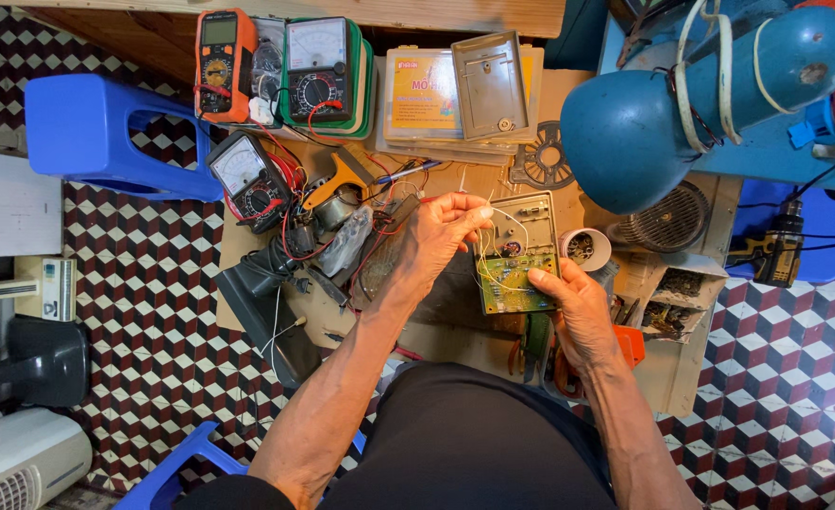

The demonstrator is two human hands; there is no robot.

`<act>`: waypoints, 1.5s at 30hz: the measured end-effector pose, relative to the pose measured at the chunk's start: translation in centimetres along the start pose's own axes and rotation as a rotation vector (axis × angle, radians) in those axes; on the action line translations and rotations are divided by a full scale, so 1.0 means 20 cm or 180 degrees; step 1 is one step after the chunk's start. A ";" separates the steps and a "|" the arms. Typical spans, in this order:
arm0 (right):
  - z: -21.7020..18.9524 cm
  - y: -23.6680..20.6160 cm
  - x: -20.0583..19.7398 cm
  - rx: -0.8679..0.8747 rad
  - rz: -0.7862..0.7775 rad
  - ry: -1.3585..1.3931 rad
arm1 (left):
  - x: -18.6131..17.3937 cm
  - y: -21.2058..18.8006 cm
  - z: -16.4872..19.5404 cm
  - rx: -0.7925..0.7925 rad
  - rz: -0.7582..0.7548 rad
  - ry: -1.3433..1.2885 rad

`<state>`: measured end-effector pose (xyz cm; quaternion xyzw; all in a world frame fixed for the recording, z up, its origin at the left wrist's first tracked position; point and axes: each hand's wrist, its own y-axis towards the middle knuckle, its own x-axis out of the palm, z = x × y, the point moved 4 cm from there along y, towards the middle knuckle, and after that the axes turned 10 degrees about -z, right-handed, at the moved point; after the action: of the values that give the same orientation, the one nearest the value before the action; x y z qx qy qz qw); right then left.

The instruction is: The person works on a small electronic device with a circuit board, repeatedly opening and closing its metal casing. They adjust internal wires and components by hand, occasionally using a screwdriver to tighten screws on the casing. The device is handled and repositioned multiple times on a cluttered workbench.

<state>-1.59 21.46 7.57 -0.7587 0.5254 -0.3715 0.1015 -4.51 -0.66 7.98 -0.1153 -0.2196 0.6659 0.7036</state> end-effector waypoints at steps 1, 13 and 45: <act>0.00 0.00 0.00 -0.0005 -0.0008 0.0024 | 0.00 0.00 0.00 -0.0007 -0.0002 0.0002; 0.02 0.02 -0.05 -0.0080 0.0032 0.0129 | -0.03 -0.03 0.04 0.0176 0.0268 0.0220; -0.02 -0.03 -0.02 -0.0244 -0.0356 0.0926 | 0.16 -0.16 -0.08 0.0436 -0.0217 -0.0881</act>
<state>-1.40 22.24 7.92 -0.7283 0.5053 -0.4622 -0.0256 -0.96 2.38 8.51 0.0332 -0.2723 0.6646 0.6950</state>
